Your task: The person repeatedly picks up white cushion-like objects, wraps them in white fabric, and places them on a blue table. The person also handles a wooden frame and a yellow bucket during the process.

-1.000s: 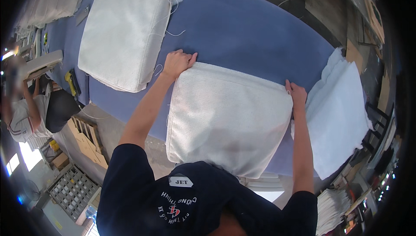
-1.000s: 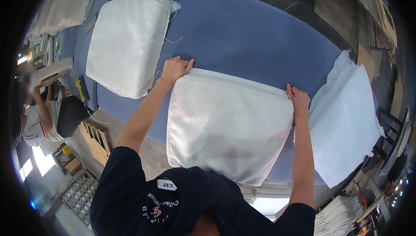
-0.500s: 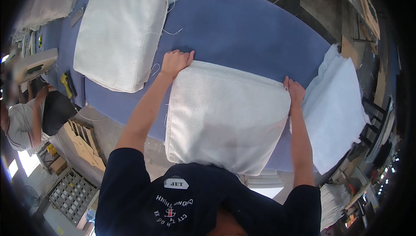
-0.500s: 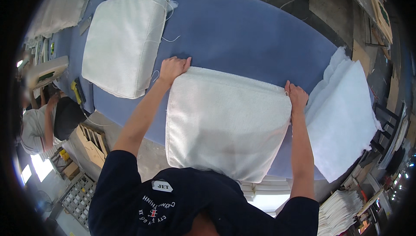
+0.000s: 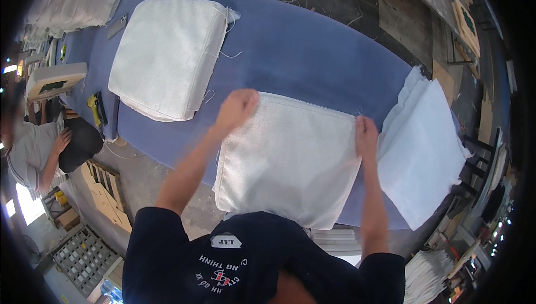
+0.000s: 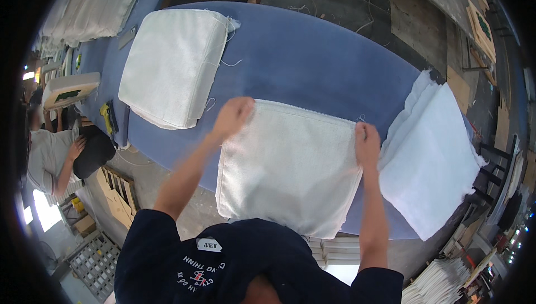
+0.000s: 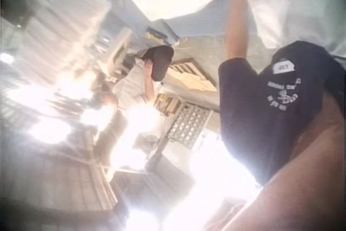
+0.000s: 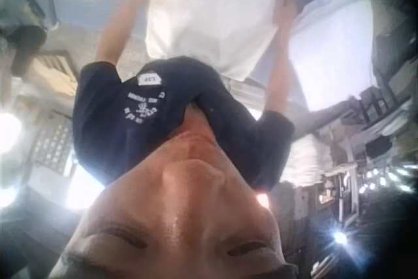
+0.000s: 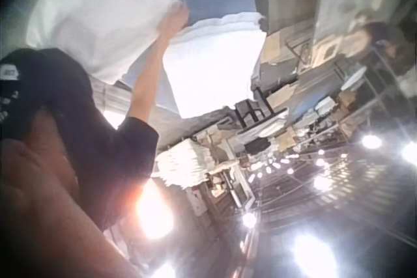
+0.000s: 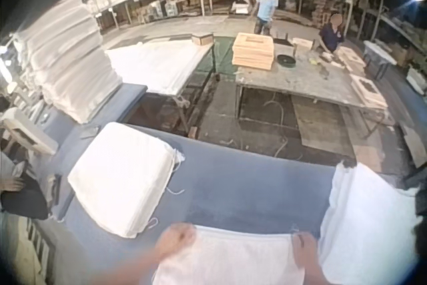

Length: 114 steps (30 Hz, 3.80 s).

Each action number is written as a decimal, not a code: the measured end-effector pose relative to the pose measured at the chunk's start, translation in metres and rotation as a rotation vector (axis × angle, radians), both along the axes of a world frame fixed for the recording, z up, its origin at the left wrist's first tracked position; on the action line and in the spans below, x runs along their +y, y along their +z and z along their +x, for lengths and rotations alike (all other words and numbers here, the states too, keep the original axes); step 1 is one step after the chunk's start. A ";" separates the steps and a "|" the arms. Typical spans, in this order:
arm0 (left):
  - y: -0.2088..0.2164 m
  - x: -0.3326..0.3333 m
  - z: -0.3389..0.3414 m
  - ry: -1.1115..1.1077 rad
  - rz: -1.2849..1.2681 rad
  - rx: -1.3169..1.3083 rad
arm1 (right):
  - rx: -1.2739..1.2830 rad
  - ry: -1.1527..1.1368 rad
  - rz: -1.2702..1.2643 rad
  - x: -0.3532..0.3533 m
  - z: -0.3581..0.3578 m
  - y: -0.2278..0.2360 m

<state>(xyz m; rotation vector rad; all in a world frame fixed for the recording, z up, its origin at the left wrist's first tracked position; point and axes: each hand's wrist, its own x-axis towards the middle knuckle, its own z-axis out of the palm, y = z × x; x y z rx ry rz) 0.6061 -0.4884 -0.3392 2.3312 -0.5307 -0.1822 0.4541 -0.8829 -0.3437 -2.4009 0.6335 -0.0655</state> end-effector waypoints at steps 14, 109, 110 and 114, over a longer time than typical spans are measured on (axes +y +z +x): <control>-0.010 0.002 -0.034 0.239 0.075 0.053 | 0.026 -0.108 0.028 0.026 -0.024 0.014; -0.100 0.270 -0.416 0.803 -1.587 1.125 | 0.623 -0.314 0.886 0.219 -0.490 -0.071; -0.090 0.272 -0.417 0.716 -1.675 1.129 | 0.600 -0.307 0.899 0.224 -0.481 -0.069; -0.084 0.264 -0.414 0.924 -1.374 1.050 | 0.544 -0.237 0.926 0.253 -0.435 -0.049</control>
